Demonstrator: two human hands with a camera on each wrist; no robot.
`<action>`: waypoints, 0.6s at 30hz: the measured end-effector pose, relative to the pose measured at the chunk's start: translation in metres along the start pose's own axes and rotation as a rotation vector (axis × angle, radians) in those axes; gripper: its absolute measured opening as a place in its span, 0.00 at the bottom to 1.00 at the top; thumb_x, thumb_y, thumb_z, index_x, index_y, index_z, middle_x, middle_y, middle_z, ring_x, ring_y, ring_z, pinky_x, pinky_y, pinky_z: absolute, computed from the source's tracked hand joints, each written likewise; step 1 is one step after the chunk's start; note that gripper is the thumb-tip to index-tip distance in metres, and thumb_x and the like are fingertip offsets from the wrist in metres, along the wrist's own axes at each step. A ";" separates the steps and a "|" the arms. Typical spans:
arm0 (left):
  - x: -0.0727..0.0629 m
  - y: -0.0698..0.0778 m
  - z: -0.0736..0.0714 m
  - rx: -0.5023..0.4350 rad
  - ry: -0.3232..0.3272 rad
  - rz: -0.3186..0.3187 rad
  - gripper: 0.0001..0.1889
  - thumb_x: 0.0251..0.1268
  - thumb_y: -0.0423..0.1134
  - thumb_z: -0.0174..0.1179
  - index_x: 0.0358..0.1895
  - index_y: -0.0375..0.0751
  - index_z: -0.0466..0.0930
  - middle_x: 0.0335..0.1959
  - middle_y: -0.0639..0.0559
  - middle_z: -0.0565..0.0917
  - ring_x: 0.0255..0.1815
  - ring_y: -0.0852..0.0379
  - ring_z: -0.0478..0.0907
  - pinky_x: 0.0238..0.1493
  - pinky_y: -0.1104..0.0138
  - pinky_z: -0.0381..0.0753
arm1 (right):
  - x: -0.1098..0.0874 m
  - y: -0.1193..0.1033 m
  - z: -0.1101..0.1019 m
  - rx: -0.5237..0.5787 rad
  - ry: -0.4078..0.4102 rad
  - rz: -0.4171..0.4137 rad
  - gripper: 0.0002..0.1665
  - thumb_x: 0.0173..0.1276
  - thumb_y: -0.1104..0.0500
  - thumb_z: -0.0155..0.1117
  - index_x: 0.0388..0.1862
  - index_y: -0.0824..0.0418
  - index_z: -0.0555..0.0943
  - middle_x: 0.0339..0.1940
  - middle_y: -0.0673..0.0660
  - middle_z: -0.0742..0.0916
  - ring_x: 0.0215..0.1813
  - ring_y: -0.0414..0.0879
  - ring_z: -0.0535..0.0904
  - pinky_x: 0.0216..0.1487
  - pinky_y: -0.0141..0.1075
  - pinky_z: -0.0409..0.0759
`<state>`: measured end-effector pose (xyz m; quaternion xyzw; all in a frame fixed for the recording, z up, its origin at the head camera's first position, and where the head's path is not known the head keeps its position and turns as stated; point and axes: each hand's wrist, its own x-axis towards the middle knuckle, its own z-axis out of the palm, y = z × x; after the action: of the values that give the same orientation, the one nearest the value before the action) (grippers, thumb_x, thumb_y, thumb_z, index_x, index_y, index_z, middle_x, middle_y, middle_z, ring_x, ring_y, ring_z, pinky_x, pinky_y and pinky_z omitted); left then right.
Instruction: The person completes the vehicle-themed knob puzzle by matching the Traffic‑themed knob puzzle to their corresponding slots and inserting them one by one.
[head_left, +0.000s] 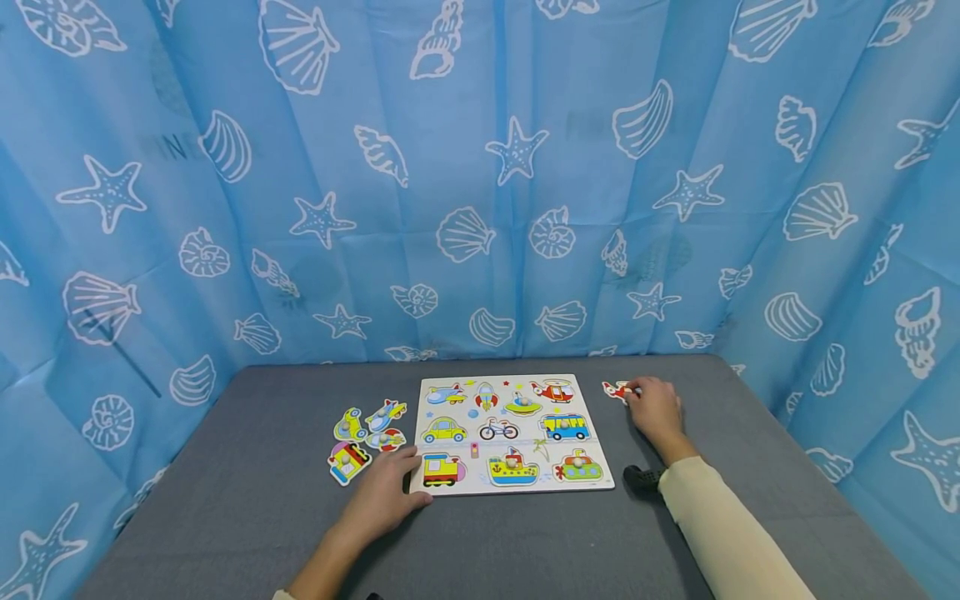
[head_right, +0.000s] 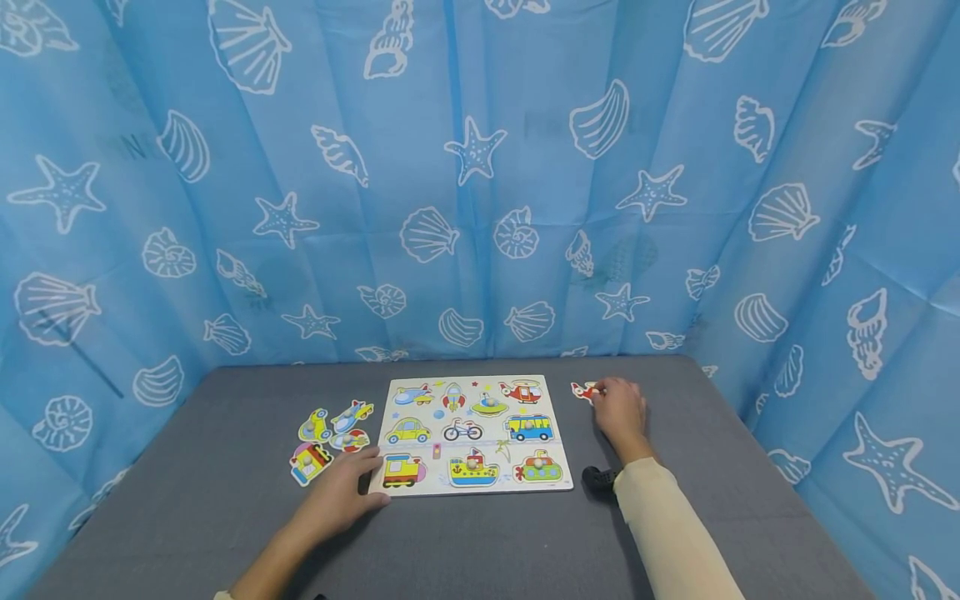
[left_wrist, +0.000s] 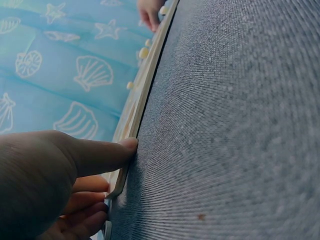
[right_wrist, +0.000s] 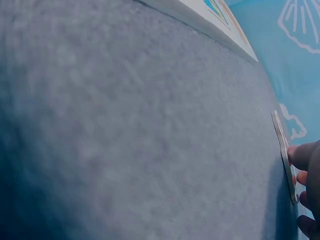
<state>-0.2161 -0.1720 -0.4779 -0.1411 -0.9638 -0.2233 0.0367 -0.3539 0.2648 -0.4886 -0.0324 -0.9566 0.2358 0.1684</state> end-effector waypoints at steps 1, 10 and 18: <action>0.000 0.000 0.000 0.001 0.003 0.001 0.31 0.46 0.45 0.76 0.55 0.34 0.81 0.60 0.41 0.78 0.61 0.38 0.71 0.60 0.46 0.69 | 0.000 -0.001 0.000 0.001 0.000 -0.005 0.11 0.70 0.63 0.58 0.45 0.69 0.82 0.49 0.70 0.81 0.56 0.70 0.70 0.52 0.63 0.65; 0.000 0.001 -0.001 0.007 -0.004 0.003 0.31 0.46 0.45 0.76 0.55 0.34 0.81 0.60 0.41 0.78 0.61 0.38 0.71 0.60 0.46 0.69 | -0.002 -0.014 0.004 0.015 -0.029 -0.029 0.12 0.70 0.62 0.58 0.45 0.69 0.82 0.48 0.69 0.82 0.54 0.68 0.72 0.53 0.63 0.66; 0.000 0.001 0.000 0.015 0.020 0.014 0.30 0.46 0.45 0.77 0.54 0.34 0.82 0.59 0.41 0.78 0.61 0.38 0.72 0.61 0.46 0.68 | -0.002 -0.026 0.007 0.029 -0.029 -0.092 0.12 0.68 0.63 0.59 0.44 0.69 0.83 0.46 0.68 0.83 0.53 0.67 0.74 0.52 0.61 0.68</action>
<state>-0.2156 -0.1714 -0.4779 -0.1454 -0.9640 -0.2172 0.0489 -0.3541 0.2388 -0.4830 0.0175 -0.9559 0.2423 0.1654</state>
